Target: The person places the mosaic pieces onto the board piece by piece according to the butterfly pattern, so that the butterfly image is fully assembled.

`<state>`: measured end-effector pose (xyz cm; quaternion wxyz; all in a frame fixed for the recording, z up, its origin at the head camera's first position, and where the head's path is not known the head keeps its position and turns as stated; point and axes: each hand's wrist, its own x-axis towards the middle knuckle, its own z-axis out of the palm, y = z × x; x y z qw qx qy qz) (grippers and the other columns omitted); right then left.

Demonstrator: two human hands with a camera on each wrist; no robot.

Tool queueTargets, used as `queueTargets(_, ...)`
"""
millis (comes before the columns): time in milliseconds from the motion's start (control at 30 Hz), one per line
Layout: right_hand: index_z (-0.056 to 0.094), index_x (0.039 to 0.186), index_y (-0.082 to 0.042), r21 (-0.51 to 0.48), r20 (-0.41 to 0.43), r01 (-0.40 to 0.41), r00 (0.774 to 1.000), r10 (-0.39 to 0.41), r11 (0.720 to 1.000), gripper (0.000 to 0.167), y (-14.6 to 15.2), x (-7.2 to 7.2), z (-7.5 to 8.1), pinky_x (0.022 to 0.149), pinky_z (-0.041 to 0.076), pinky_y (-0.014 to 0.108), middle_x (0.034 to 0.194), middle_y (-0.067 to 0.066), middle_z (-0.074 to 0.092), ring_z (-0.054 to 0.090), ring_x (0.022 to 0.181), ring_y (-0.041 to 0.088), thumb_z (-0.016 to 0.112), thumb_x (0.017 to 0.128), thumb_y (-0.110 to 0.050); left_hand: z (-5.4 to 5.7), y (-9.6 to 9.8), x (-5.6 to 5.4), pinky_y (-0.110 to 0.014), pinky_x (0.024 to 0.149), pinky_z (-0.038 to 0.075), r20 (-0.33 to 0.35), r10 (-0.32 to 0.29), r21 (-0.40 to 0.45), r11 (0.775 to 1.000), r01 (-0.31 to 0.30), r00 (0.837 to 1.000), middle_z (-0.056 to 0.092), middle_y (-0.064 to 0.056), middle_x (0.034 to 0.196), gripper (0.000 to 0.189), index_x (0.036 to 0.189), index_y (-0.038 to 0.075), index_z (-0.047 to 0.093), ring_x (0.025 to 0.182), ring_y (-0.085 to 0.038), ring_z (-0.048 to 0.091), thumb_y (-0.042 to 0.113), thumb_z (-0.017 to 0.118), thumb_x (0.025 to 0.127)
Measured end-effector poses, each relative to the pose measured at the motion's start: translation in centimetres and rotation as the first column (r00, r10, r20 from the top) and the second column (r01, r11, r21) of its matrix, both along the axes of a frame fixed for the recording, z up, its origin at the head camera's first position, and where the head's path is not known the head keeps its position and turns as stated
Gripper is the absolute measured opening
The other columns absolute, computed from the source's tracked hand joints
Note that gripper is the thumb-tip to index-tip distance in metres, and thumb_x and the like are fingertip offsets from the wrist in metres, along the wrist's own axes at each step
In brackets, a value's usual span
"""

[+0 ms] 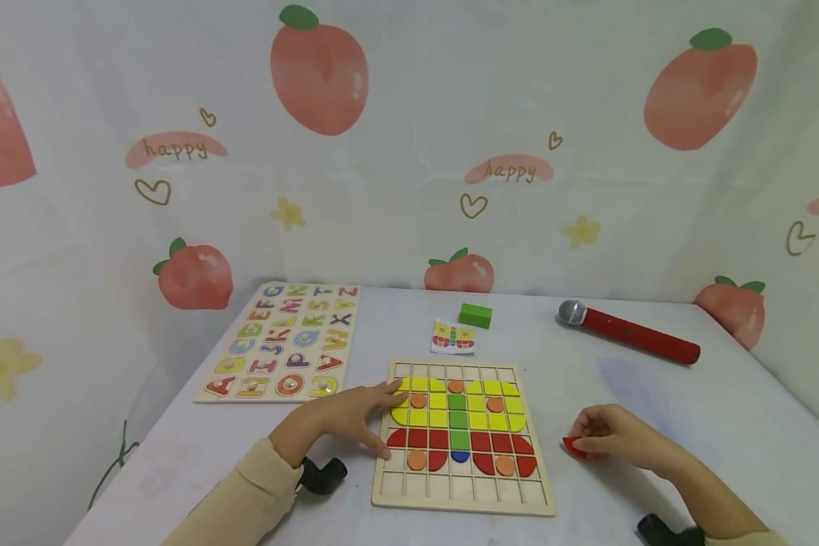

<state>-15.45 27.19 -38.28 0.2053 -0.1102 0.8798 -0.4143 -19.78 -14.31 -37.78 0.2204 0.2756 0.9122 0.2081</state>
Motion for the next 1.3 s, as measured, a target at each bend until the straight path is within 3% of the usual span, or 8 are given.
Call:
queueTargets(200, 0.059, 0.093, 0.001, -0.013, -0.001, 0.008, 1.0, -0.008, 1.0, 0.024, -3.1, -1.1, 1.1, 0.061, 0.053, 0.024, 0.08, 0.004, 0.06, 0.056, 0.073, 0.016, 0.068, 0.084, -0.019, 0.3, 0.2, 0.0, -0.05, 0.114, 0.024, 0.024, -0.007, -0.002, 1.0, 0.007, 1.0, 0.016, 0.002, 0.157, 0.09, 0.144, 0.026, 0.037, 0.144, -0.026, 0.019, 0.043, 0.081, 0.067)
queueTargets(533, 0.059, 0.094, 0.002, -0.131, 0.037, -0.085, 0.995, 0.09, 0.988, 0.022, -10.0, -2.7, 1.9, 0.068, 0.058, 0.029, 0.082, 0.006, 0.063, 0.062, 0.069, 0.015, 0.067, 0.085, -0.016, 0.1, 0.2, 0.0, -0.049, 0.115, 0.023, 0.033, -0.032, -0.01, 0.999, 0.032, 0.999, 0.014, 0.004, 0.158, 0.095, 0.145, 0.027, 0.034, 0.145, -0.024, 0.016, 0.043, 0.082, 0.065)
queueTargets(800, 0.062, 0.094, 0.003, -0.221, 0.032, -0.217, 0.973, 0.23, 0.951, 0.016, -15.9, -2.7, 2.4, 0.066, 0.059, 0.03, 0.078, 0.006, 0.064, 0.065, 0.066, 0.014, 0.066, 0.086, -0.01, 0.2, -0.1, -0.2, -0.049, 0.116, 0.02, 0.028, -0.056, -0.01, 0.998, 0.056, 0.998, 0.012, 0.004, 0.158, 0.096, 0.146, 0.027, 0.032, 0.146, -0.023, 0.013, 0.045, 0.081, 0.065)
queueTargets(1033, 0.063, 0.088, 0.002, -0.241, 0.058, -0.249, 0.961, 0.27, 0.938, 0.008, -19.9, -2.6, 2.3, 0.063, 0.059, 0.028, 0.073, 0.005, 0.065, 0.066, 0.062, 0.014, 0.066, 0.084, -0.004, 0.2, -0.4, -0.1, -0.051, 0.116, 0.02, 0.033, -0.062, 0.011, 0.998, 0.061, 0.998, 0.014, 0.002, 0.158, 0.096, 0.145, 0.024, 0.034, 0.146, -0.024, 0.012, 0.042, 0.082, 0.065)
queueTargets(1300, 0.062, 0.084, -0.001, -0.205, 0.041, -0.27, 0.958, 0.284, 0.941, 0.005, -22.4, -2.4, 1.3, 0.06, 0.058, 0.025, 0.071, 0.006, 0.066, 0.067, 0.06, 0.014, 0.067, 0.082, -0.001, 0.3, -0.5, 0.0, -0.054, 0.115, 0.021, 0.042, -0.061, 0.04, 0.997, 0.059, 0.997, 0.016, 0.001, 0.157, 0.091, 0.142, 0.023, 0.04, 0.145, -0.026, 0.013, 0.041, 0.083, 0.064)
